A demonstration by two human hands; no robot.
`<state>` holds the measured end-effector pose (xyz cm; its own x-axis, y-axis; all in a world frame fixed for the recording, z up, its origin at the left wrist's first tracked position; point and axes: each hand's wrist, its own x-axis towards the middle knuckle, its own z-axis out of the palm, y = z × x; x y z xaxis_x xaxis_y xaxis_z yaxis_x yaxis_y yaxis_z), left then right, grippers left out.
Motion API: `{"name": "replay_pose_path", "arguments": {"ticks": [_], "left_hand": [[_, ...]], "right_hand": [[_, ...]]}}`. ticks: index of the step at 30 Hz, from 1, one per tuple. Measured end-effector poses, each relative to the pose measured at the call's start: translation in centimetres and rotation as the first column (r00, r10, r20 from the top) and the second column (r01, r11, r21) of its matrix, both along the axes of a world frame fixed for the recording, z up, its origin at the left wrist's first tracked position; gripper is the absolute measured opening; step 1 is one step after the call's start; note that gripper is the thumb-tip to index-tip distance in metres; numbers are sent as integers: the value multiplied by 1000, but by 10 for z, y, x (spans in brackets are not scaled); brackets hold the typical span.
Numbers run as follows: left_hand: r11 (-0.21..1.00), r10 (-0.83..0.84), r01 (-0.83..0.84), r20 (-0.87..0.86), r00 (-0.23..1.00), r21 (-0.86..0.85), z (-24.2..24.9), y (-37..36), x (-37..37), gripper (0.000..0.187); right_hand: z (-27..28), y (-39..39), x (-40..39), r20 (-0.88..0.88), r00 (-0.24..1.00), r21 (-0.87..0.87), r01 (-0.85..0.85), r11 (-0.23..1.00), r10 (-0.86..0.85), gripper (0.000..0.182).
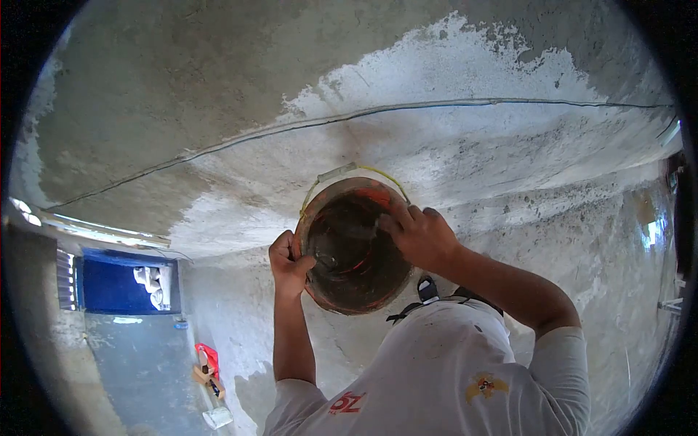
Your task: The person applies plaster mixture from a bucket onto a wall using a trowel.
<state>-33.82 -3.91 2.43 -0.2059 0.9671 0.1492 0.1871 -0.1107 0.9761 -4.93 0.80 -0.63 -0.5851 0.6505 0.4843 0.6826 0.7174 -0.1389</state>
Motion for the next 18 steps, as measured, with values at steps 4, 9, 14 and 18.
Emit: {"name": "replay_pose_path", "arguments": {"ticks": [4, 9, 14, 18], "left_hand": [[997, -82, 82, -16, 997, -1, 5, 8, 4, 31], [993, -122, 122, -15, 992, -3, 11, 10, -9, 31], [993, -66, 65, -7, 998, -96, 13, 1, -32, 30], [996, -24, 24, 10, 1000, -88, 16, -6, -25, 30]], "right_hand": [[6, -5, -28, 54, 999, 56, -1, 998, -2, 31], [-9, -44, -49, 124, 951, 157, -301, 941, 283, 17], [-7, -39, -35, 226, 902, 131, -404, 906, 369, 15], [3, -15, -37, 251, 945, 226, -266, 937, 208, 16]]}}
